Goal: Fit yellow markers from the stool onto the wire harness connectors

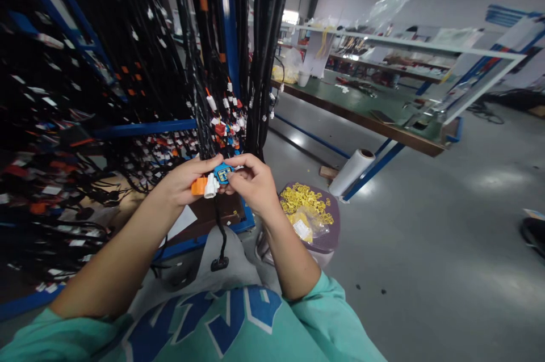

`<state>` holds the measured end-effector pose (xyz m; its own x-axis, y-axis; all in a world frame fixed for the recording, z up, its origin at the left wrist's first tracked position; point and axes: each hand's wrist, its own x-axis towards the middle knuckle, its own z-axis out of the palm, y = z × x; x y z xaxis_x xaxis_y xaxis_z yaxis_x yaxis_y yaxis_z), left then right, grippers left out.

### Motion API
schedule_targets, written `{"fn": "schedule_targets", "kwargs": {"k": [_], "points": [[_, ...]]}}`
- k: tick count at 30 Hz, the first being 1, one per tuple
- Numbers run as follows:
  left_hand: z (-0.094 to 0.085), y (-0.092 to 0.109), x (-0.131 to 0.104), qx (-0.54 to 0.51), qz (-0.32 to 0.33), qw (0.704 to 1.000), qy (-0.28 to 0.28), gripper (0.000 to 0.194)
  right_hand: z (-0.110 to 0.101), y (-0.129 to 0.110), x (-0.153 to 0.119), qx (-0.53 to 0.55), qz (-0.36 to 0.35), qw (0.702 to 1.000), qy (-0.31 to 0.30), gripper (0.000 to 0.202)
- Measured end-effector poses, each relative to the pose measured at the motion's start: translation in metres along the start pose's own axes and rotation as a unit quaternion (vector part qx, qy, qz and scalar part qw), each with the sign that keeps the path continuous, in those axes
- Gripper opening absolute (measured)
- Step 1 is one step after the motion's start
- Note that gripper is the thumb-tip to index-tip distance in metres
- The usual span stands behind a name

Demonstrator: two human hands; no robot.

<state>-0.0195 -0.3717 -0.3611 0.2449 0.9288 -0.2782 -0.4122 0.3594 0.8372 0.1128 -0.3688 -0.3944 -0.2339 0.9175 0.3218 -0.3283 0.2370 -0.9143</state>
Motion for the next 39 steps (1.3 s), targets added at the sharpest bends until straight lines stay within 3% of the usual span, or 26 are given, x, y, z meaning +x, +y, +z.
{"fn": "schedule_targets", "kwargs": {"k": [4, 7, 10, 13, 16, 18, 21, 23, 26, 28, 32, 39], "points": [[0.002, 0.000, 0.000, 0.014, 0.007, 1.000, 0.000, 0.033, -0.002, 0.001, 0.002, 0.027, 0.017, 0.999, 0.006, 0.017], [-0.001, 0.001, -0.001, -0.002, -0.003, 0.999, -0.044, 0.034, -0.007, 0.000, 0.005, 0.068, 0.046, 0.997, 0.011, 0.018], [-0.010, 0.002, -0.001, -0.022, -0.023, 0.994, -0.107, 0.021, -0.013, 0.000, 0.008, 0.092, 0.054, 0.994, 0.030, 0.019], [-0.020, 0.002, 0.002, -0.016, -0.041, 0.987, -0.153, 0.023, -0.019, 0.004, 0.010, 0.066, 0.030, 0.996, 0.057, 0.017], [-0.023, 0.001, 0.007, -0.008, -0.048, 0.991, -0.126, 0.027, -0.024, 0.009, 0.006, -0.044, -0.050, 0.994, 0.092, 0.013], [-0.020, 0.001, 0.008, -0.008, -0.061, 0.995, -0.082, 0.021, -0.024, 0.008, 0.000, -0.156, -0.146, 0.967, 0.139, 0.011], [-0.014, 0.002, 0.006, -0.031, -0.084, 0.996, -0.027, 0.016, -0.019, 0.002, -0.012, -0.280, -0.285, 0.898, 0.183, 0.013], [-0.012, 0.004, 0.003, -0.051, -0.080, 0.995, -0.009, 0.018, -0.015, -0.001, -0.018, -0.338, -0.329, 0.872, 0.129, 0.014], [-0.011, 0.005, -0.001, -0.062, -0.064, 0.996, -0.012, 0.020, -0.012, 0.001, -0.021, -0.436, -0.332, 0.836, 0.020, 0.028], [-0.011, 0.005, -0.003, -0.056, -0.063, 0.996, -0.020, 0.020, -0.013, 0.004, -0.020, -0.465, -0.332, 0.821, -0.010, 0.030], [-0.012, 0.006, -0.005, -0.040, -0.056, 0.997, -0.031, 0.019, -0.019, 0.004, -0.018, -0.421, -0.341, 0.840, -0.028, 0.022], [-0.017, 0.011, -0.011, 0.070, -0.011, 0.997, -0.002, 0.012, -0.027, 0.006, -0.015, -0.312, -0.247, 0.913, 0.086, 0.015]]}}
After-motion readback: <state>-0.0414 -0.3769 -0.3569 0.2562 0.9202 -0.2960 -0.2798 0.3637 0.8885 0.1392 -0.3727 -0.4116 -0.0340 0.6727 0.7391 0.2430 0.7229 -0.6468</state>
